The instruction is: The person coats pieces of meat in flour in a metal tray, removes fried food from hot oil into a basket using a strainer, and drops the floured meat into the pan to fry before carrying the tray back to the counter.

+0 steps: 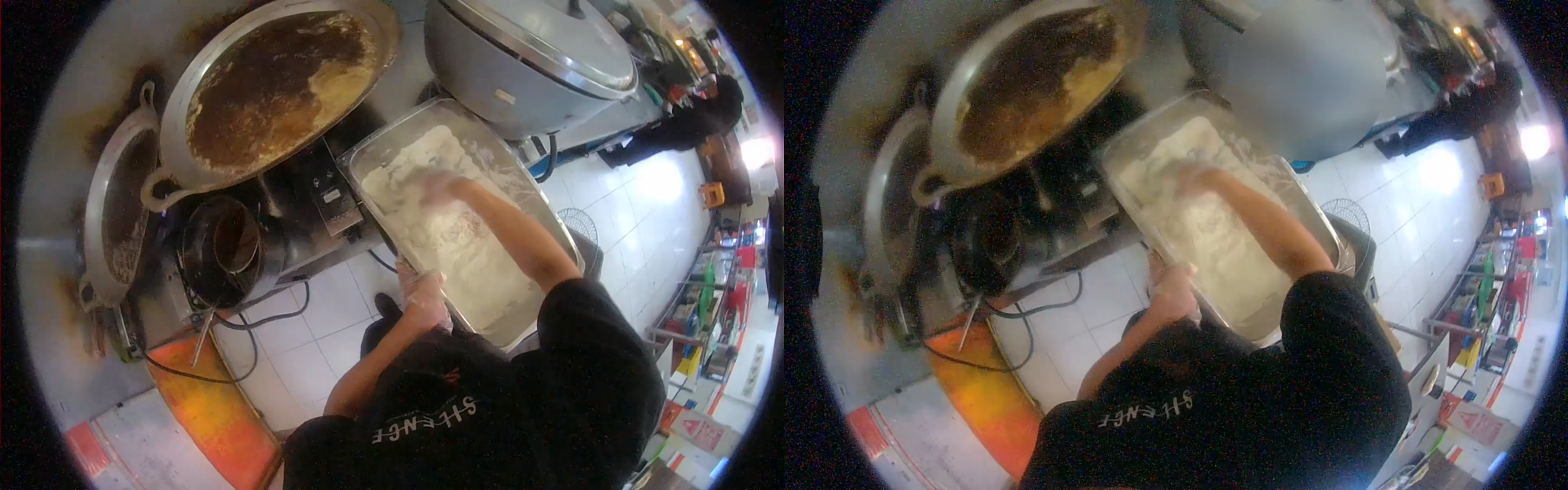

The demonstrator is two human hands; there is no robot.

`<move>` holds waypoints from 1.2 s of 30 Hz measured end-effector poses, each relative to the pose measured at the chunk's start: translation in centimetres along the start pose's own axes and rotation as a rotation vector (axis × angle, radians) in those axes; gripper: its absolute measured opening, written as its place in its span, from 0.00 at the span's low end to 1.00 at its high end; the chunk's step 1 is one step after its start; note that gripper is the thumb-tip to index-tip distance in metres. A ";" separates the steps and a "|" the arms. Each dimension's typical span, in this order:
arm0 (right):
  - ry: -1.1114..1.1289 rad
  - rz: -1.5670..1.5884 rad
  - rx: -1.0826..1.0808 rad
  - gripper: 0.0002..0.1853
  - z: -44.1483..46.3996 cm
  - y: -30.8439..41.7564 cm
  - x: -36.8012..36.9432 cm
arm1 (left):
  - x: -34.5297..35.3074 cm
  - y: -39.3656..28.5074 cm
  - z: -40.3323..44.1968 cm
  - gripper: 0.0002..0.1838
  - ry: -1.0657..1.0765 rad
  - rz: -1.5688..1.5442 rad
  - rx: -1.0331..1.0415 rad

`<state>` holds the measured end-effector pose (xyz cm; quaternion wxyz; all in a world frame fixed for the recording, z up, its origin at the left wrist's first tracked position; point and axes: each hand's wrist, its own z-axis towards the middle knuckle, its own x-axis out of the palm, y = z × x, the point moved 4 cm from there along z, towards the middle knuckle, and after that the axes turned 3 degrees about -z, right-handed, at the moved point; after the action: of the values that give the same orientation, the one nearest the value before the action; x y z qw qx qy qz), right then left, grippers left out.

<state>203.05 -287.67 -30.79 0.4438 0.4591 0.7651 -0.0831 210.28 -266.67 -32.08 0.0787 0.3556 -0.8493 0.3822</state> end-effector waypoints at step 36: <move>-0.286 0.262 0.208 0.22 -3.0 -8.8 -0.1 | -2.3 3.5 2.4 0.27 -0.024 0.133 0.004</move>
<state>194.48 -291.09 -31.41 0.5051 0.5813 0.6155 -0.1677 210.03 -265.51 -36.72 0.0422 0.3029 -0.8713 0.3839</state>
